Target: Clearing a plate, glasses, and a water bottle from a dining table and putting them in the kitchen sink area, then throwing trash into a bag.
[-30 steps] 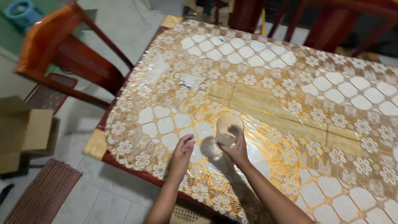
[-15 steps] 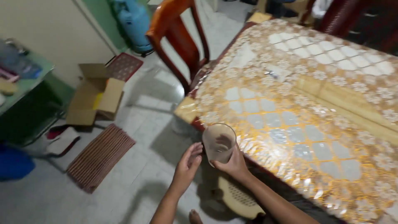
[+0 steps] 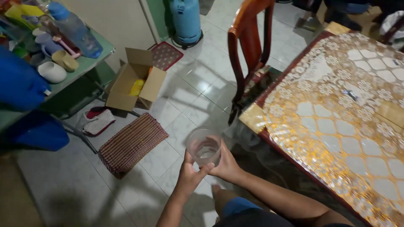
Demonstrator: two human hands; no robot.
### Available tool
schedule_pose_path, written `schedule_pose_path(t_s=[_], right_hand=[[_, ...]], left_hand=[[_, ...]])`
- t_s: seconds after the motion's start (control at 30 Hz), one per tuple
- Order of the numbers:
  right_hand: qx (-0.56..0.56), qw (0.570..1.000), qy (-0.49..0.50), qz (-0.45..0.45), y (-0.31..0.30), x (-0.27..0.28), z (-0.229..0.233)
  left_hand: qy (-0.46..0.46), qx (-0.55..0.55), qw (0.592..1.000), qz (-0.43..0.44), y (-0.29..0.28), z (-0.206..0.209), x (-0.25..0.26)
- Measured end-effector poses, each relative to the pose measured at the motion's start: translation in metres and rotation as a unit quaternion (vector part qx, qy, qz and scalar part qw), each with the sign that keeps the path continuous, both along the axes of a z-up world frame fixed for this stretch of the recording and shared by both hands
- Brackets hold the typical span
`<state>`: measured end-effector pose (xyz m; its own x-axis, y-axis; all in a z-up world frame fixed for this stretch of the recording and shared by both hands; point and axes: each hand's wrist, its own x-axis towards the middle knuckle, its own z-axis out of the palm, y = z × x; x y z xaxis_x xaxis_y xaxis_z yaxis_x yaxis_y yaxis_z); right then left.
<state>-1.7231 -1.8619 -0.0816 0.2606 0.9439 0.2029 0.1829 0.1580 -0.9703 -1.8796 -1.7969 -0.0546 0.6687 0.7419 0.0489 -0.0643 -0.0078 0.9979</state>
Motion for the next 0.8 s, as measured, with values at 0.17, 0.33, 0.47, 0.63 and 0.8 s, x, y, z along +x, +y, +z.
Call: schedule_pose_path(t_s=[0.17, 0.33, 0.47, 0.63, 0.8], right_hand=[[0.004, 1.0, -0.014, 0.003, 0.103, 0.021, -0.01], [-0.001, 1.0, -0.003, 0.013, 0.236, 0.068, -0.009], [0.034, 0.999, 0.0, 0.028, 0.341, 0.109, 0.007], [0.043, 0.999, -0.001, 0.006, 0.46, 0.157, 0.019], [0.062, 0.995, 0.022, -0.072, 0.585, 0.212, 0.008]], left_hand=[[0.047, 0.025, 0.998, 0.017, 0.103, 0.001, 0.018], [0.045, 0.059, 0.997, 0.004, 0.241, -0.01, 0.055], [0.079, 0.137, 0.987, -0.013, 0.354, 0.01, 0.077], [0.068, 0.134, 0.989, 0.008, 0.479, -0.005, 0.124], [0.08, 0.179, 0.98, -0.025, 0.615, -0.008, 0.199]])
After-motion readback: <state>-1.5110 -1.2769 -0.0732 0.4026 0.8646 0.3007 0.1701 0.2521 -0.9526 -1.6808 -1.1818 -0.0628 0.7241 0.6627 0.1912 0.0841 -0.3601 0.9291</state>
